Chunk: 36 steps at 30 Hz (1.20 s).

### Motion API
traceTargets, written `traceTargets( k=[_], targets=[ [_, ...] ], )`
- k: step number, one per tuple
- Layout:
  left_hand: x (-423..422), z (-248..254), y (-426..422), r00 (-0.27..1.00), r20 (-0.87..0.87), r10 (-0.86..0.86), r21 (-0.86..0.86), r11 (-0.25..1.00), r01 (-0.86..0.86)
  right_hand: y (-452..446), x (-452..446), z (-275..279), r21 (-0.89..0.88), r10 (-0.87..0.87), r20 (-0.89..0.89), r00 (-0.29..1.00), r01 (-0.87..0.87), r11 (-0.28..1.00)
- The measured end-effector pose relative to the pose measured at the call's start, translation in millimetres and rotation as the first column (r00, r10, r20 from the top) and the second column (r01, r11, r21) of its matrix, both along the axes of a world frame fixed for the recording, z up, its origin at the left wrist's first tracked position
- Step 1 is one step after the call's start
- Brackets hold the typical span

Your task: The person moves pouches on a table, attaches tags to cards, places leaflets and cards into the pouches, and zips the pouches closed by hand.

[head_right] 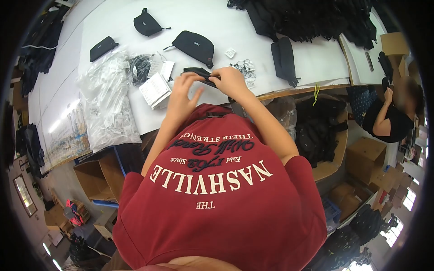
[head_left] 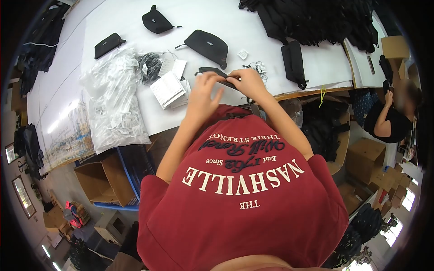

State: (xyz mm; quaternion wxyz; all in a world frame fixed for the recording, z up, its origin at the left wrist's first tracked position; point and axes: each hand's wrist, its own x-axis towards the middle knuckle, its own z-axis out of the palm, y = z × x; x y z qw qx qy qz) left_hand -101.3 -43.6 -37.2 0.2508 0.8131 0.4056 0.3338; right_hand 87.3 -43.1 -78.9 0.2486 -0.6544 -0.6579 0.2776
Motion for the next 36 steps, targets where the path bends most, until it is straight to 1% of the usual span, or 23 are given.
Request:
traceTargets(
  k=[2,3,6,7,10,13,16,22,25,28,31,34,36],
  targets=[
    [-9,-11,10,0.997,-0.071,-0.001,0.080,0.997,0.007,-6,3,36,-0.062,-0.039,-0.123,0.992,0.031,0.998],
    [-10,-13,13,0.994,-0.106,-0.001,0.122,0.992,0.014,-8,4,49,-0.085,-0.050,-0.091,0.995,0.043,0.995],
    [-11,-9,10,0.985,-0.171,-0.010,0.240,0.969,0.052,-13,4,75,0.045,-0.066,-0.110,0.992,0.071,0.996],
    [-9,-8,10,0.990,-0.143,0.016,0.253,0.967,0.021,-14,4,79,0.045,-0.059,-0.140,0.988,0.066,0.997],
    [-10,3,12,0.989,-0.144,-0.011,0.281,0.958,0.051,-20,-1,98,0.037,-0.081,-0.149,0.986,0.087,0.995],
    [-10,9,13,0.993,-0.074,-0.090,0.322,0.941,0.109,-22,-3,98,0.111,-0.059,-0.150,0.987,0.076,0.991],
    [-11,13,14,0.990,-0.051,-0.128,0.370,0.919,0.138,-24,-5,109,0.091,-0.045,-0.176,0.983,0.062,0.994],
    [-9,27,18,0.974,0.033,-0.223,0.363,0.911,0.196,-26,-10,109,0.112,-0.011,-0.213,0.977,0.036,0.993],
    [-9,26,19,0.968,-0.022,-0.250,0.281,0.928,0.246,-25,-7,105,0.091,-0.003,-0.189,0.982,0.021,0.996],
    [-11,23,17,0.967,-0.075,-0.242,0.263,0.931,0.253,-24,-4,107,-0.010,-0.023,-0.245,0.969,0.021,1.000],
    [-13,19,16,0.952,-0.100,-0.289,0.289,0.907,0.305,-23,-3,108,-0.047,-0.017,-0.265,0.964,0.005,0.999],
    [-13,23,17,0.958,-0.081,-0.276,0.342,0.895,0.287,-24,-4,105,0.006,0.018,-0.281,0.960,-0.017,1.000],
    [-13,23,16,0.961,-0.074,-0.266,0.346,0.897,0.275,-23,-4,106,-0.042,0.021,-0.272,0.962,-0.033,0.999]
  ],
)
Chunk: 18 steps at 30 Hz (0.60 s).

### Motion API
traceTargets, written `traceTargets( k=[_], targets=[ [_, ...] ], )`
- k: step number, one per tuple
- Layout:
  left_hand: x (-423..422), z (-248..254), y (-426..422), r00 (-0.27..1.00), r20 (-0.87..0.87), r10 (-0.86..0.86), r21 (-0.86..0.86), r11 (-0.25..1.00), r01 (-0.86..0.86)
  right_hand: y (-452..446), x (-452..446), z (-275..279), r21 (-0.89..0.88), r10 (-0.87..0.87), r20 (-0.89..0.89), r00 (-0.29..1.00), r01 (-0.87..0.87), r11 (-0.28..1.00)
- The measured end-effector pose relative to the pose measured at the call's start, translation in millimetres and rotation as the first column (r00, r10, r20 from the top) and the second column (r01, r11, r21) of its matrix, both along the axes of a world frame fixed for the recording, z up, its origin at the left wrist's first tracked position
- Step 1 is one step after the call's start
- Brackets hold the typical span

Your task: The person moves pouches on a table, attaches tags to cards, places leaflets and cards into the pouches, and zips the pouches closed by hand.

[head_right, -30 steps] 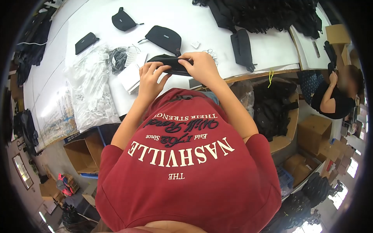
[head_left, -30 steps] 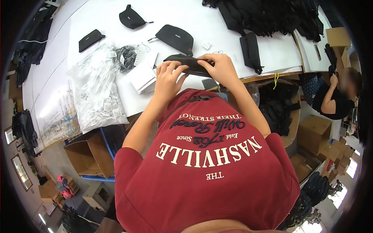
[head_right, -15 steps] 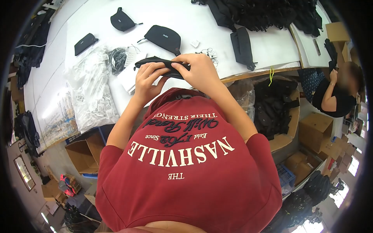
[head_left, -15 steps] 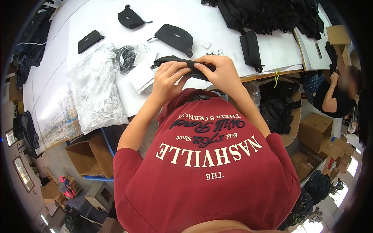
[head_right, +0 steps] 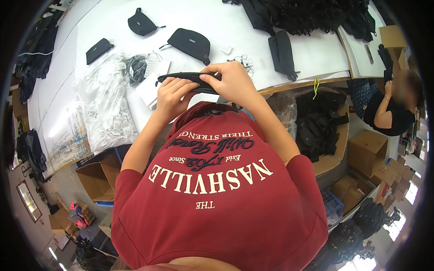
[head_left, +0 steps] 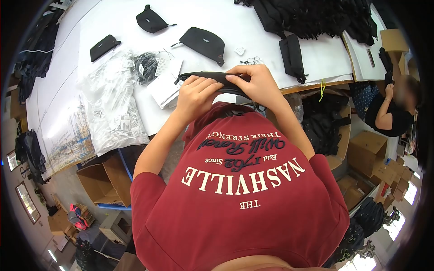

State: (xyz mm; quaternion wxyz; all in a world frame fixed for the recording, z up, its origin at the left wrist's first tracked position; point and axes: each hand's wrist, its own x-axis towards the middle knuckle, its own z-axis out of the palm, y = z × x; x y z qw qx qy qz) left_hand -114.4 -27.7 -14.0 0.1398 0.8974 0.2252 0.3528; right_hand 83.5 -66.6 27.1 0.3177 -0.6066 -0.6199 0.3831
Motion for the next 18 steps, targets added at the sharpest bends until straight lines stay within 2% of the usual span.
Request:
traceTargets(
  k=[1,3,4,5,6,8,9,10,12,13,16,17,18],
  targets=[
    [0,0,0,1.000,0.004,0.005,0.001,1.000,-0.005,0,0,0,-0.023,0.008,0.005,1.000,-0.008,1.000],
    [-1,5,2,0.999,0.018,0.040,-0.035,0.999,-0.039,1,2,-5,-0.058,-0.022,-0.251,0.968,0.007,0.998],
    [-2,6,3,0.998,0.024,0.058,-0.054,0.997,-0.057,3,3,-7,-0.076,-0.039,-0.374,0.927,0.011,0.997],
    [-5,4,5,0.992,0.076,0.104,-0.110,0.989,-0.095,6,13,-4,-0.056,0.015,-0.533,0.846,-0.052,0.997],
    [-10,9,6,0.987,0.008,0.160,-0.222,0.963,-0.154,8,25,-8,-0.029,-0.001,-0.644,0.765,-0.023,0.999],
    [-15,9,3,0.952,0.092,0.292,-0.503,0.839,-0.208,0,34,-22,-0.166,-0.110,-0.644,0.757,0.001,0.986],
    [-20,2,5,0.954,0.092,0.287,-0.572,0.799,-0.185,-9,32,-29,-0.155,-0.020,-0.528,0.849,-0.073,0.985],
    [-23,0,6,0.956,0.088,0.281,-0.636,0.754,-0.163,-16,33,-35,-0.264,0.060,-0.368,0.928,-0.166,0.950],
    [-27,-3,4,0.960,0.080,0.267,-0.755,0.645,-0.116,-22,24,-41,-0.237,0.230,-0.294,0.928,-0.304,0.923],
    [-28,-9,4,0.970,0.075,0.230,-0.784,0.615,-0.085,-23,15,-51,-0.076,0.230,-0.294,0.928,-0.262,0.962],
    [-28,-11,-1,0.957,0.142,0.255,-0.951,0.303,0.060,-24,-2,-46,-0.221,0.033,-0.628,0.778,-0.219,0.951],
    [-31,-17,0,0.965,0.144,0.220,-0.955,0.287,0.077,-20,-2,-46,-0.221,-0.010,-0.666,0.746,-0.184,0.958],
    [-33,-22,1,0.968,0.143,0.207,-0.962,0.260,0.086,-17,4,-51,-0.164,0.026,-0.695,0.719,-0.193,0.967]
  ],
)
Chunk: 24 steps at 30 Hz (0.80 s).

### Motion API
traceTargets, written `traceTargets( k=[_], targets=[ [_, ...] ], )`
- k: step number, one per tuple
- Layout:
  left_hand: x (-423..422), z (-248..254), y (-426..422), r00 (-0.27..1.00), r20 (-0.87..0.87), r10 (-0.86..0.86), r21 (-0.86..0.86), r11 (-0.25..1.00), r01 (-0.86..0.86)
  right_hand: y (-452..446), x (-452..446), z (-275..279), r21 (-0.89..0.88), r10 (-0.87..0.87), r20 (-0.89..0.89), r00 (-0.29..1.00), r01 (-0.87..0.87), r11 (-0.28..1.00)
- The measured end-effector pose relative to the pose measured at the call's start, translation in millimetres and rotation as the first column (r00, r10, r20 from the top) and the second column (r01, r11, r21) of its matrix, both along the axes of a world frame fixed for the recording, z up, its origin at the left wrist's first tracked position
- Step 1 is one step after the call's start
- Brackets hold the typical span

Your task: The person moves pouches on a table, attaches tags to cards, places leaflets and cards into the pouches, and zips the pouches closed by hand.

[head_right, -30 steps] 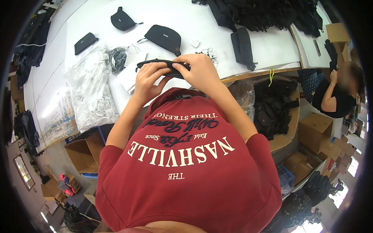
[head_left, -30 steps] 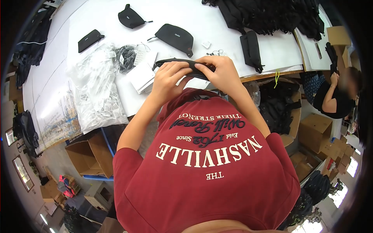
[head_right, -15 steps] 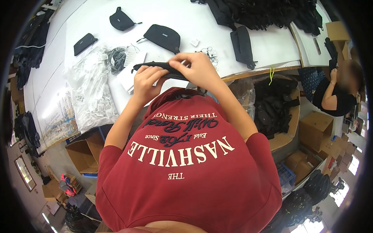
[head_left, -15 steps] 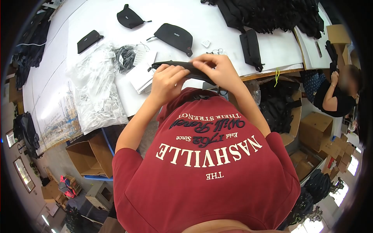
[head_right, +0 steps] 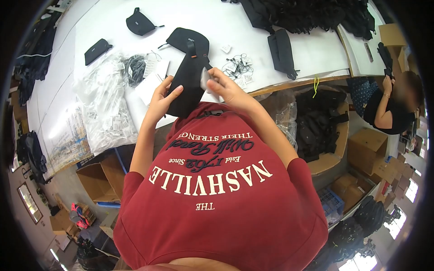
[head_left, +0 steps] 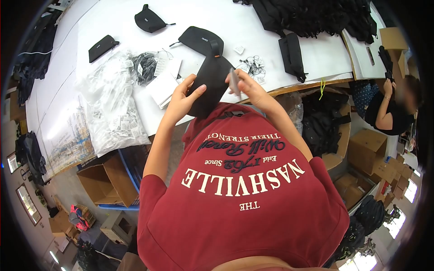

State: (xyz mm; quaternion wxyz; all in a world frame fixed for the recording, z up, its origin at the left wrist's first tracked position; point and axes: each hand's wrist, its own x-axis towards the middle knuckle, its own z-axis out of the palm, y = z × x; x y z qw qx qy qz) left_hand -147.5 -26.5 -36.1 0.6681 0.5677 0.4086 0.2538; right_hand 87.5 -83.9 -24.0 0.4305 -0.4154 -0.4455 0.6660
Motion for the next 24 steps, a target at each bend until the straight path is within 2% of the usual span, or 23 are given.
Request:
traceTargets(
  k=[2,4,6,8,9,10,12,13,15,16,18,19,20,22,24],
  targets=[
    [-4,-5,3,0.999,0.011,-0.031,-0.052,0.998,0.031,3,17,-11,0.105,0.009,-0.078,0.997,-0.001,0.995],
    [-3,2,2,1.000,0.013,-0.022,-0.093,0.995,0.023,-1,23,21,0.121,-0.160,0.162,0.974,0.141,0.982],
    [-10,6,3,1.000,0.004,-0.025,-0.104,0.994,0.025,0,43,25,0.026,-0.205,0.091,0.974,0.204,0.979],
    [-14,3,7,0.998,0.000,-0.057,-0.086,0.995,0.056,4,66,24,0.020,-0.197,0.157,0.968,0.196,0.980],
    [-16,1,8,0.997,-0.028,-0.069,-0.075,0.995,0.066,4,72,27,0.077,-0.255,0.283,0.925,0.244,0.967],
    [-19,-2,10,0.995,-0.057,-0.080,-0.065,0.995,0.076,4,81,27,0.065,-0.349,0.472,0.809,0.363,0.929],
    [-21,0,10,0.985,-0.119,-0.127,-0.020,0.992,0.126,8,95,25,0.046,-0.567,0.215,0.795,0.571,0.819],
    [-20,8,9,0.975,-0.153,-0.162,0.015,0.986,0.166,14,101,18,-0.026,-0.619,0.017,0.785,0.619,0.785],
    [-13,29,7,0.948,-0.239,-0.210,0.086,0.968,0.237,26,112,0,-0.200,-0.686,-0.357,0.634,0.665,0.719],
    [-6,44,4,0.932,-0.288,-0.221,0.124,0.956,0.265,34,98,1,-0.306,-0.728,-0.427,0.536,0.672,0.674],
    [1,52,0,0.913,-0.332,-0.237,0.209,0.925,0.316,44,77,-3,-0.491,-0.800,-0.376,0.467,0.632,0.599],
    [4,51,0,0.913,-0.328,-0.243,0.257,0.907,0.334,51,64,-3,-0.566,-0.872,-0.271,0.407,0.665,0.487],
    [6,51,-1,0.913,-0.324,-0.248,0.304,0.886,0.349,54,57,-10,-0.532,-0.875,-0.246,0.417,0.697,0.481],
    [8,53,-3,0.906,-0.346,-0.245,0.340,0.867,0.364,57,60,-30,-0.403,-0.783,-0.365,0.503,0.673,0.620],
    [7,53,-4,0.909,-0.340,-0.241,0.374,0.852,0.366,65,61,-33,-0.427,-0.837,-0.256,0.483,0.721,0.546]
  ],
)
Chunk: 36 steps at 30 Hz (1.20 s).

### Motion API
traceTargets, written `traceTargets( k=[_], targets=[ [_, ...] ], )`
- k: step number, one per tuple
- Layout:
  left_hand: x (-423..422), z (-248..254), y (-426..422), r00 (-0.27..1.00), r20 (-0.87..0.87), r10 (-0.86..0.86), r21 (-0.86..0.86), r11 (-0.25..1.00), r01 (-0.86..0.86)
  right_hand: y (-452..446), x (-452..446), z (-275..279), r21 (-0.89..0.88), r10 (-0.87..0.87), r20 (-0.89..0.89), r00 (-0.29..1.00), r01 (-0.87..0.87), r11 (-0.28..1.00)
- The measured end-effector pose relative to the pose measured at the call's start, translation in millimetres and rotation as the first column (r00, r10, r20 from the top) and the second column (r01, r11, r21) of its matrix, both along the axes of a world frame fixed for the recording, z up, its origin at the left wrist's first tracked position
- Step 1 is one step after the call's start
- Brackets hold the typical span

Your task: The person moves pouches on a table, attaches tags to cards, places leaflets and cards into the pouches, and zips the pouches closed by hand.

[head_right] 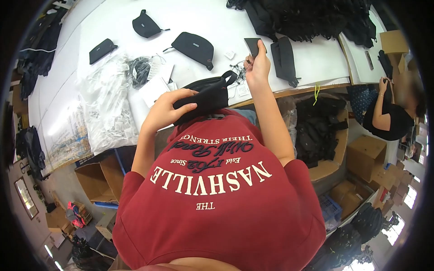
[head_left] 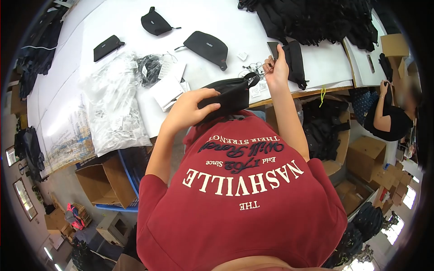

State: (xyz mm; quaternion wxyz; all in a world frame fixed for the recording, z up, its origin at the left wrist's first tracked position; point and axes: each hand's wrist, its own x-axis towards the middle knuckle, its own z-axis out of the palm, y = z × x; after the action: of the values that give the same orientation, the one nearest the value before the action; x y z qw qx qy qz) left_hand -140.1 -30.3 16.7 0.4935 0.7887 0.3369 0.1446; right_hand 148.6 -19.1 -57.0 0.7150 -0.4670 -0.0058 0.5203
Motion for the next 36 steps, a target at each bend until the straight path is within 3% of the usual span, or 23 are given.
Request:
traceTargets(
  k=[2,5,8,12,15,17,20,21,22,24,25,26,31,34,35,36],
  targets=[
    [0,-1,-2,1.000,0.010,0.002,0.021,1.000,-0.002,6,-10,20,-0.114,-0.094,0.096,0.991,0.105,0.988],
    [1,0,-2,1.000,0.011,-0.015,0.040,0.999,0.015,9,-19,30,-0.074,-0.104,0.077,0.992,0.110,0.991],
    [2,-1,-1,0.999,0.013,-0.036,0.052,0.998,0.035,5,-18,16,0.007,0.008,0.086,0.996,-0.009,1.000],
    [3,-2,-1,0.999,0.021,-0.047,0.075,0.996,0.045,11,-23,16,0.040,-0.065,0.070,0.995,0.063,0.997],
    [4,5,1,0.997,-0.066,-0.033,0.028,0.999,0.035,14,-25,25,0.048,-0.131,0.356,0.925,0.122,0.991],
    [2,5,4,0.996,-0.073,-0.042,0.162,0.985,0.053,6,-29,43,0.069,-0.024,0.562,0.827,-0.018,0.997],
    [8,2,6,0.998,-0.065,-0.013,0.360,0.932,0.036,-7,-33,53,0.028,0.160,0.838,0.521,-0.334,0.942],
    [10,1,7,0.998,-0.060,0.005,0.427,0.904,0.021,-13,-35,64,-0.153,0.293,0.918,0.266,-0.444,0.883],
    [15,1,9,1.000,-0.015,-0.003,0.463,0.886,0.009,-19,-39,78,-0.347,0.392,0.920,-0.014,-0.499,0.794],
    [26,0,8,0.997,0.072,-0.018,0.529,0.848,-0.024,-24,-47,85,-0.609,0.506,0.792,-0.342,-0.495,0.619],
    [28,-5,7,0.998,0.040,-0.054,0.584,0.811,0.020,-27,-48,74,-0.592,0.402,0.805,-0.437,-0.544,0.595],
    [29,-6,4,0.997,-0.007,-0.080,0.613,0.787,0.067,-29,-49,68,-0.665,0.415,0.742,-0.527,-0.500,0.554],
    [21,-23,11,0.980,-0.131,-0.151,0.401,0.896,0.192,-31,-46,84,-0.747,0.690,0.601,-0.402,-0.589,0.308],
    [24,-33,26,0.973,-0.024,-0.230,0.227,0.947,0.229,-42,-42,84,-0.642,0.582,0.719,-0.380,-0.683,0.347],
    [28,-45,34,0.971,0.036,-0.238,0.242,0.944,0.223,-44,-39,73,-0.637,0.535,0.746,-0.397,-0.659,0.400],
    [38,-54,47,0.962,0.152,-0.228,0.034,0.974,0.226,-46,-36,74,-0.664,0.606,0.708,-0.363,-0.636,0.395]
  ],
)
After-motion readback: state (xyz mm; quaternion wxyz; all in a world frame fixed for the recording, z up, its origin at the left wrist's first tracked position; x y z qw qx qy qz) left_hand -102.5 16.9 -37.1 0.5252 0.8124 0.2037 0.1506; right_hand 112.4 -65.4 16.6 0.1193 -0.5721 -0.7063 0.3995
